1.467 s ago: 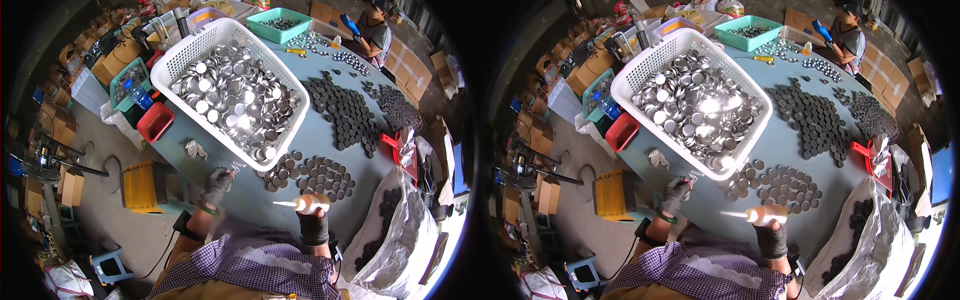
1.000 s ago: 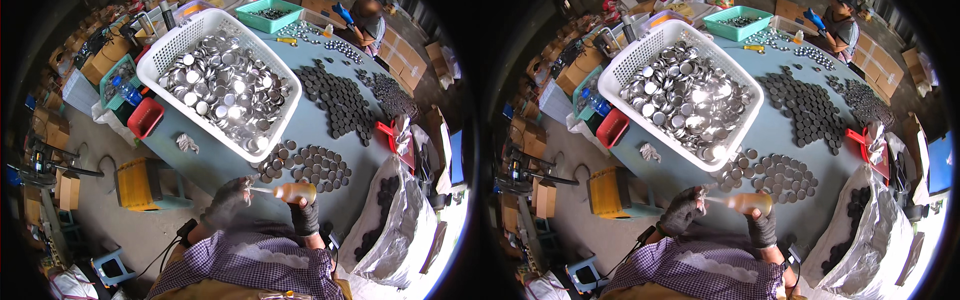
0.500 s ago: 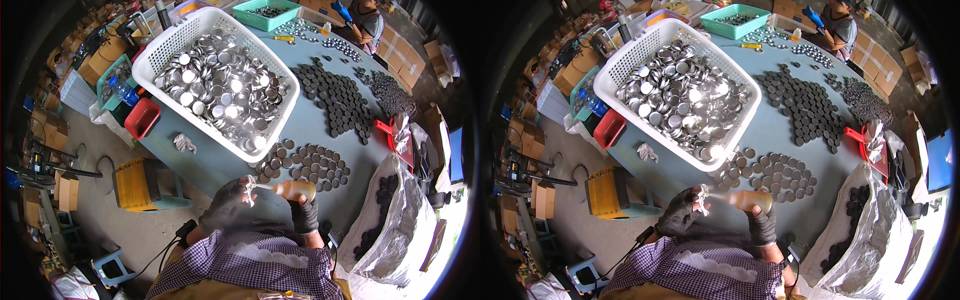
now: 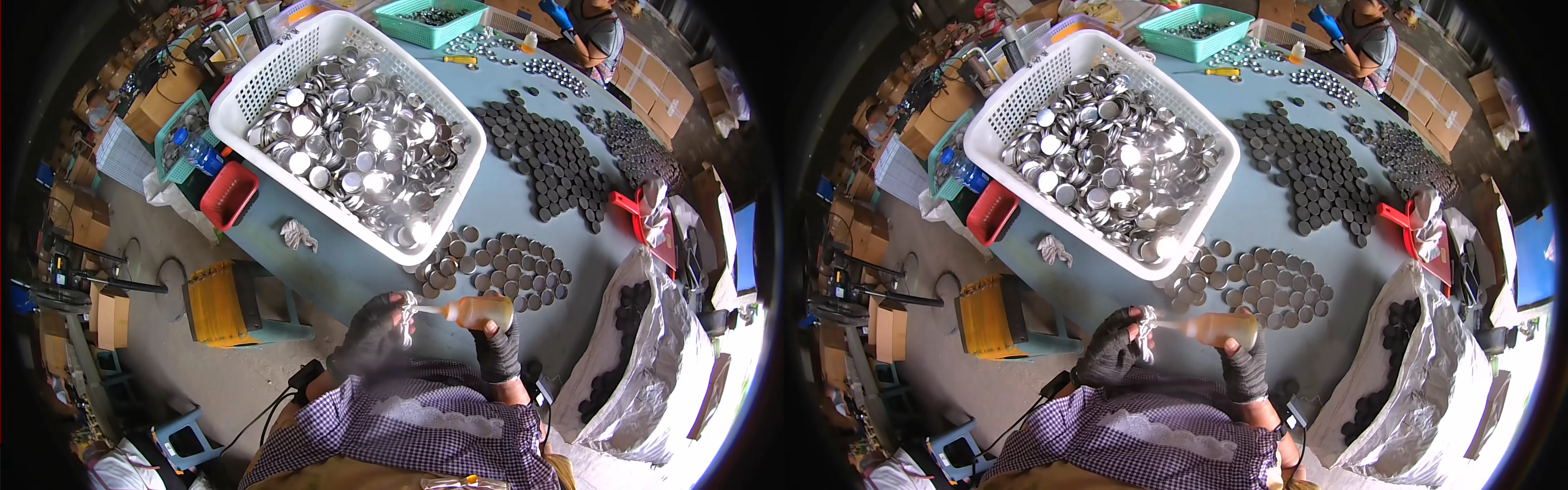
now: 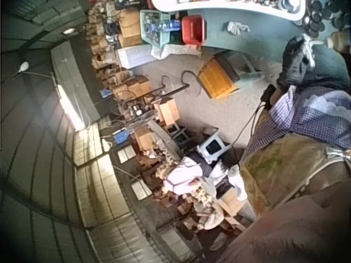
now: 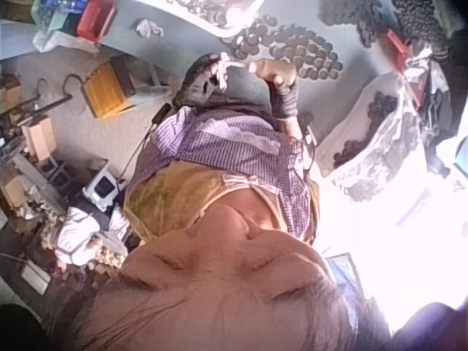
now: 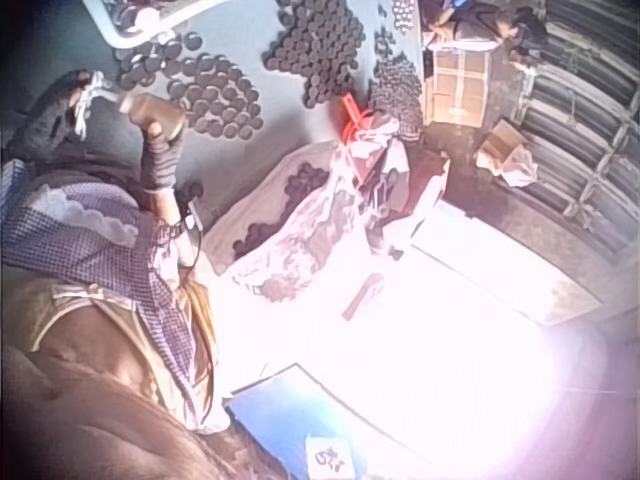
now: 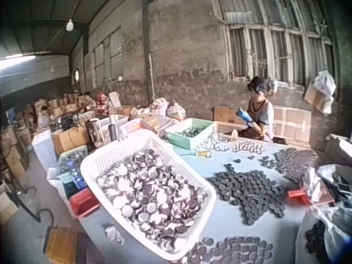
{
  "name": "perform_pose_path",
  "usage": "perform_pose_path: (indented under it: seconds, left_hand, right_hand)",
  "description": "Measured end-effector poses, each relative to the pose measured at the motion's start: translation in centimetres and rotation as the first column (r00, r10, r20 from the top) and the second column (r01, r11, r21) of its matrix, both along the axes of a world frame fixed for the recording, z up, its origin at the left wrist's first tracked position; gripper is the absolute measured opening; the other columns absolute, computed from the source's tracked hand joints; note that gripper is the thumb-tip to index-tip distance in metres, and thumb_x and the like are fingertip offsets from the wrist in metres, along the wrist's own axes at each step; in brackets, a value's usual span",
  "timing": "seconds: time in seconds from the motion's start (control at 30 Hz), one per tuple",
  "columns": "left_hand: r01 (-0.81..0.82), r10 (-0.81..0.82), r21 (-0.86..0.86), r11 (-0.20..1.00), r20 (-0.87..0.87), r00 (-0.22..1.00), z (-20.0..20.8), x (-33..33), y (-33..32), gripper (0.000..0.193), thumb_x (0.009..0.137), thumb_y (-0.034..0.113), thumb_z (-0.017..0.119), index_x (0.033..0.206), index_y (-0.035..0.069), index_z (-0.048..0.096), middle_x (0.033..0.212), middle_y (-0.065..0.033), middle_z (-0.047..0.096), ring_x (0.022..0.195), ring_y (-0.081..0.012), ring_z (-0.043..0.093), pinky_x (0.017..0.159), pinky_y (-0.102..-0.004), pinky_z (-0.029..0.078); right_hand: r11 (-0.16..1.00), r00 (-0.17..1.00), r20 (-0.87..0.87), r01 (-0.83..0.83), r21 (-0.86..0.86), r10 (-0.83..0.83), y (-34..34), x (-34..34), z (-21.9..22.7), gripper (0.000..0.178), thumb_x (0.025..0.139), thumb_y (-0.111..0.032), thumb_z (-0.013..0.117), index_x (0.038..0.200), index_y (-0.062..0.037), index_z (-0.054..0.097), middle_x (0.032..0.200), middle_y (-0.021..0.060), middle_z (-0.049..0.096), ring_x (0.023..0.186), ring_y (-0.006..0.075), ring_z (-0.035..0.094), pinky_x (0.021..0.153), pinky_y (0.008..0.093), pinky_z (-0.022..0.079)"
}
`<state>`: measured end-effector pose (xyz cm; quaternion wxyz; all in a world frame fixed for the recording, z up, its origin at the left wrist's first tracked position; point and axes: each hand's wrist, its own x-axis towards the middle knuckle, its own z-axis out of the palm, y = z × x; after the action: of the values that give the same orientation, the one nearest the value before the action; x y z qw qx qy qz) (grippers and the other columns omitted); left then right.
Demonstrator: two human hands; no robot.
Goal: The person is applying glue to small circular metal components and assembling them.
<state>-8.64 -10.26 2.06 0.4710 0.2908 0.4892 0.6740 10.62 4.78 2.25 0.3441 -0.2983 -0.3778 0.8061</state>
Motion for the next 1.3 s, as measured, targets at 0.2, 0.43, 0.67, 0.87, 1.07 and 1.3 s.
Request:
perform_pose_path:
  seconds: [0.2,0.43,0.67,0.87,1.07,1.3]
  left_hand:
    - [-0.046,0.087,-0.149,0.988,0.286,0.954,0.4,0.2,0.4,0.023,0.096,0.010,0.050,0.118,0.002,0.050,0.097,-0.0081,0.059,0.081,-0.0151,0.061,0.076,-0.0294,0.052]
    - [-0.275,0.321,-0.205,0.939,0.244,0.915,2.6,1.1,1.5,0.027,0.085,0.007,0.060,0.110,0.001,0.054,0.084,-0.0079,0.062,0.075,-0.0133,0.060,0.063,-0.0252,0.048]
    - [-0.526,0.552,-0.168,0.834,0.233,0.801,3.7,-1.4,1.4,0.027,0.084,0.001,0.061,0.110,0.003,0.053,0.091,-0.0106,0.062,0.073,-0.0168,0.060,0.056,-0.0283,0.053]
    - [-0.667,0.689,-0.223,0.711,0.032,0.724,0.7,-4.9,1.8,0.025,0.086,0.002,0.060,0.111,0.004,0.056,0.094,-0.0074,0.063,0.075,-0.0166,0.061,0.060,-0.0258,0.049]
    - [-0.716,0.501,-0.104,0.690,-0.645,0.577,-5.9,-8.3,0.2,0.032,0.087,0.010,0.064,0.119,0.006,0.061,0.125,-0.0131,0.054,0.118,-0.0244,0.051,0.098,-0.0378,0.042]
    - [-0.755,0.575,0.198,0.626,-0.770,0.275,-1.3,-4.7,-0.2,0.043,0.092,0.011,0.060,0.132,0.006,0.046,0.128,-0.0129,0.047,0.113,-0.0224,0.051,0.093,-0.0375,0.046]
  right_hand:
    - [1.000,0.999,0.039,-0.013,0.010,0.013,-0.3,0.2,0.1,0.088,0.070,-0.042,0.084,0.134,-0.0028,0.037,0.119,0.0130,0.053,0.111,0.0274,0.057,0.096,0.0415,0.048]
    - [0.995,0.990,0.139,-0.029,0.093,0.016,-0.2,0.8,-1.0,0.093,0.068,-0.045,0.085,0.135,-0.0014,0.036,0.118,0.0129,0.054,0.109,0.0270,0.058,0.095,0.0406,0.049]
    - [0.998,0.998,-0.002,0.064,0.000,-0.064,1.0,1.0,-0.2,0.086,0.069,-0.047,0.083,0.129,-0.0026,0.042,0.116,0.0111,0.055,0.109,0.0246,0.055,0.093,0.0384,0.048]
    - [0.984,0.984,-0.135,0.097,-0.147,-0.117,1.6,2.4,-1.0,0.076,0.069,-0.040,0.083,0.127,-0.0066,0.045,0.122,0.0148,0.054,0.116,0.0302,0.054,0.102,0.0438,0.045]
    - [0.986,0.977,-0.185,0.082,-0.148,-0.109,2.2,2.6,-1.1,0.076,0.070,-0.038,0.083,0.128,-0.0073,0.046,0.123,0.0122,0.054,0.116,0.0293,0.054,0.103,0.0431,0.045]
    - [0.990,0.972,-0.207,0.088,-0.109,-0.109,1.7,1.0,-2.1,0.084,0.071,-0.044,0.080,0.134,-0.0059,0.038,0.125,0.0155,0.053,0.113,0.0317,0.055,0.096,0.0483,0.047]
